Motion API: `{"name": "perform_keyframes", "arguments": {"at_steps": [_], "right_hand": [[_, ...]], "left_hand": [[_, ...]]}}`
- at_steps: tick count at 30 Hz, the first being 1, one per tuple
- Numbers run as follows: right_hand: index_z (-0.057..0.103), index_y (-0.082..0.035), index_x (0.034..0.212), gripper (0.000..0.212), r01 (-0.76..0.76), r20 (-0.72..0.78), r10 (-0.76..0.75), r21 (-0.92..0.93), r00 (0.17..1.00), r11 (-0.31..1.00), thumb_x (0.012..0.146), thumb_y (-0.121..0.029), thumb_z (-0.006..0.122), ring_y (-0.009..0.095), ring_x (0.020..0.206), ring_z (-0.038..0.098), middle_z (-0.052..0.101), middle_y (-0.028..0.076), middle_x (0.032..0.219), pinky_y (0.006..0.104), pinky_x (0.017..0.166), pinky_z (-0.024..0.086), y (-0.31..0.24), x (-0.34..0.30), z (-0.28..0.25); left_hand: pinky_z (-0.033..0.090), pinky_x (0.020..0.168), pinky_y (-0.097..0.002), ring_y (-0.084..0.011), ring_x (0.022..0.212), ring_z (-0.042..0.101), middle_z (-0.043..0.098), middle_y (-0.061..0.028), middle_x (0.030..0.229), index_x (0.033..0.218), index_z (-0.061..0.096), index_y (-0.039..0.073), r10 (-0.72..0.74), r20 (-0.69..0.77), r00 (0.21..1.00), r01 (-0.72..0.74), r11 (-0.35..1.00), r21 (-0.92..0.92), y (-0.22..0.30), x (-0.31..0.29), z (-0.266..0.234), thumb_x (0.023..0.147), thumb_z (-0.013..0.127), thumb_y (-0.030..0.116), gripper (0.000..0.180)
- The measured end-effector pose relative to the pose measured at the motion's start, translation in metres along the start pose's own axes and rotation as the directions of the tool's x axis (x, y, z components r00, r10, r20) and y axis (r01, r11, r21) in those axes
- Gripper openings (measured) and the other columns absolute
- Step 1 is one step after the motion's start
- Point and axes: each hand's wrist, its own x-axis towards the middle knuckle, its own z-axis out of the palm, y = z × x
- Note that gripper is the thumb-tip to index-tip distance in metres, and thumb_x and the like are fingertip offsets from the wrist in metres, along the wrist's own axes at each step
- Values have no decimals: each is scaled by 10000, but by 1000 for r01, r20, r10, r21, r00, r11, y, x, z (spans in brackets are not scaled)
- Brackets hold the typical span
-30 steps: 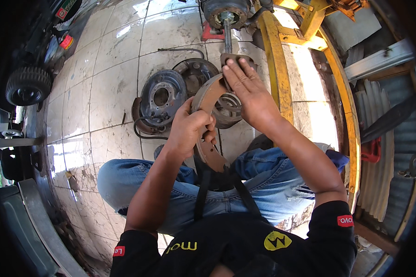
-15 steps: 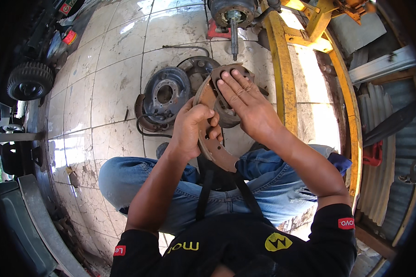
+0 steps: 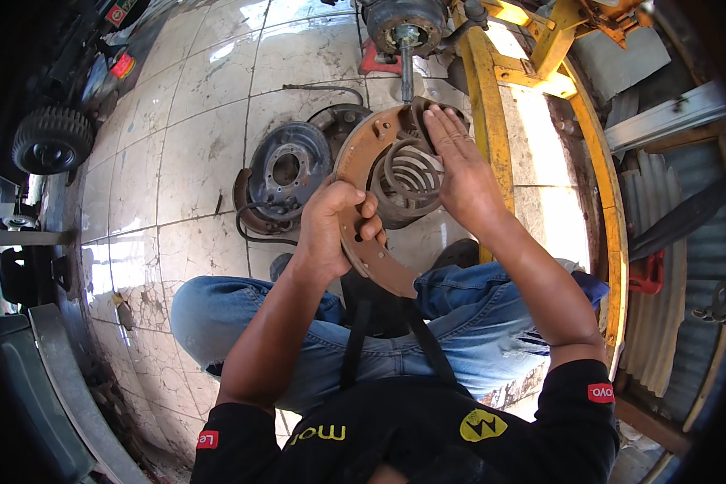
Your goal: The person sits on the floor and repeatedly rubs a brake shoe against a brake drum to smooth or clean the surface. They rotate the shoe and drum to treat different areas, handling both parts by hand.
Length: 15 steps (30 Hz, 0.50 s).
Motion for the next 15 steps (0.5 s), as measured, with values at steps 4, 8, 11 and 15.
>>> {"name": "perform_keyframes", "arguments": {"at_steps": [4, 8, 11, 15], "right_hand": [[345, -88, 1505, 832, 35, 120, -16, -163, 993, 986, 745, 25, 665, 335, 1425, 351, 364, 136, 1545, 477, 1132, 335, -8, -6, 10], [338, -101, 1508, 825, 8, 134, 24, -231, 991, 973, 755, -32, 669, 330, 1424, 349, 320, 117, 1569, 470, 1092, 360, -16, -10, 17], [416, -76, 1455, 690, 12, 104, 20, -298, 994, 955, 803, -70, 641, 350, 1330, 440, 430, 136, 1471, 466, 1059, 382, -22, -9, 21], [507, -19, 1368, 549, 38, 45, -33, -120, 998, 992, 829, -62, 600, 356, 1256, 484, 504, 154, 1363, 450, 1048, 399, -19, -9, 28]], "left_hand": [[479, 587, -417, -170, 552, 499, 496, -66, 775, 1112, 447, 83, -1, 0, 1000, 1, 999, 40, -3, -1, 1, 825, 531, 128, 302], [484, 586, -420, -179, 548, 499, 494, -78, 772, 1123, 445, 73, -4, -6, 1000, 4, 999, 46, -7, -3, 1, 816, 531, 121, 322], [484, 573, -418, -184, 541, 500, 493, -83, 765, 1120, 443, 57, 18, -49, 999, -14, 997, 81, -10, -4, 5, 810, 531, 119, 328], [489, 566, -408, -180, 533, 494, 495, -80, 760, 1131, 457, 52, 53, -87, 995, -35, 980, 196, -12, -8, 12, 811, 527, 122, 335]]}}
